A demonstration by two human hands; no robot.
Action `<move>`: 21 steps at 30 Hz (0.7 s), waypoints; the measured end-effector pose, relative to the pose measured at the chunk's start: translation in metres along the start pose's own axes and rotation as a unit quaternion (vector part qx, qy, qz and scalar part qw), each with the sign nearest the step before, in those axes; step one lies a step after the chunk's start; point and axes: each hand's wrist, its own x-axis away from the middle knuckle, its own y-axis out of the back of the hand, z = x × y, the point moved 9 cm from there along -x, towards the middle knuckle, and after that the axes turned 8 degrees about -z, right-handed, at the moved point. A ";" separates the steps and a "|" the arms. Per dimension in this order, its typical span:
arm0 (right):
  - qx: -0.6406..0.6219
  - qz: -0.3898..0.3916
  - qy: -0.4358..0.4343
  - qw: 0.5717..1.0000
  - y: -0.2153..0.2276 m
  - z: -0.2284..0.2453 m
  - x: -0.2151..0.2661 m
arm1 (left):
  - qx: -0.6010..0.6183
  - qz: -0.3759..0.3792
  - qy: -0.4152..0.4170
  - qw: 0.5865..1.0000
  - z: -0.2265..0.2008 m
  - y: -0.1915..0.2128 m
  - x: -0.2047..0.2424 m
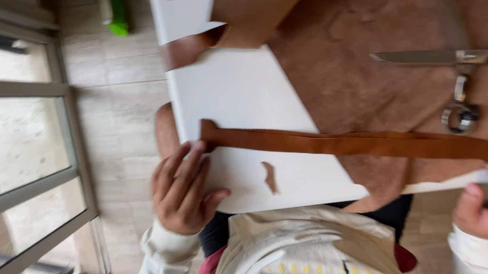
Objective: The person selects a leather scrap, cuts it to shape using scissors, and then unboxes a package of adhesive.
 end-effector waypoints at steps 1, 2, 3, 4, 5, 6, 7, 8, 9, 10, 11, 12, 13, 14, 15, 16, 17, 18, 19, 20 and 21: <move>0.017 0.004 -0.001 1.000 -0.001 0.004 -0.015 | 0.017 -0.003 -0.001 1.000 0.000 0.000 0.003; 0.029 -0.017 0.042 0.999 0.001 0.014 -0.029 | -0.008 0.001 -0.004 1.000 0.002 -0.003 0.006; 0.036 -0.036 0.084 0.995 0.000 0.026 -0.042 | -0.037 0.007 -0.007 0.999 0.003 -0.002 0.010; 0.048 -0.031 0.083 0.995 0.003 0.025 -0.038 | -0.024 0.007 -0.006 1.000 0.002 -0.003 0.010; 0.043 -0.038 0.080 0.995 0.005 0.022 -0.036 | -0.026 -0.001 -0.010 1.000 0.002 -0.002 0.010; 0.037 -0.046 0.077 0.995 0.006 0.020 -0.033 | -0.028 -0.010 -0.014 0.999 0.002 -0.001 0.010; 0.044 -0.044 0.077 0.995 0.004 0.022 -0.034 | -0.021 -0.011 -0.014 1.000 0.002 0.000 0.010; 0.019 -0.051 0.055 0.997 0.004 0.021 -0.035 | -0.026 -0.023 -0.025 0.999 0.001 0.002 0.010; -0.002 -0.056 0.034 0.998 0.007 0.019 -0.036 | -0.027 -0.035 -0.036 0.998 -0.001 0.002 0.009; 0.010 -0.053 0.035 0.998 0.003 0.023 -0.039 | -0.015 -0.039 -0.035 0.999 0.002 0.010 0.011; 0.021 -0.055 0.005 0.998 0.006 0.024 -0.041 | 0.001 -0.022 -0.066 0.998 0.003 0.008 0.011; 0.032 -0.059 -0.026 0.997 0.009 0.023 -0.042 | 0.017 -0.007 -0.099 0.995 0.005 0.004 0.010; 0.056 -0.059 -0.028 0.996 0.012 0.018 -0.039 | 0.040 -0.013 -0.105 0.994 0.015 0.006 0.028; 0.051 -0.049 -0.019 0.997 0.013 0.017 -0.037 | 0.002 0.030 -0.110 0.994 0.030 -0.004 0.046; 0.033 -0.038 -0.010 0.999 0.008 0.014 -0.035 | -0.048 0.075 -0.113 0.990 0.045 -0.007 0.067; 0.045 -0.039 -0.011 0.998 0.011 0.014 -0.035 | -0.038 0.071 -0.117 0.990 0.050 -0.009 0.082; 0.045 -0.043 -0.004 0.998 0.010 0.014 -0.034 | -0.042 0.086 -0.090 0.991 0.062 -0.011 0.097; 0.045 -0.048 0.003 0.998 0.009 0.015 -0.034 | -0.047 0.100 -0.062 0.992 0.074 -0.013 0.112; 0.048 -0.049 0.001 0.998 0.008 0.016 -0.038 | -0.044 0.101 -0.065 0.992 0.073 -0.012 0.115; 0.055 -0.048 0.007 0.997 0.006 0.018 -0.041 | -0.049 0.117 -0.033 0.991 0.078 -0.013 0.118; 0.061 -0.047 0.013 0.997 0.004 0.020 -0.044 | -0.054 0.135 -0.002 0.989 0.084 -0.013 0.122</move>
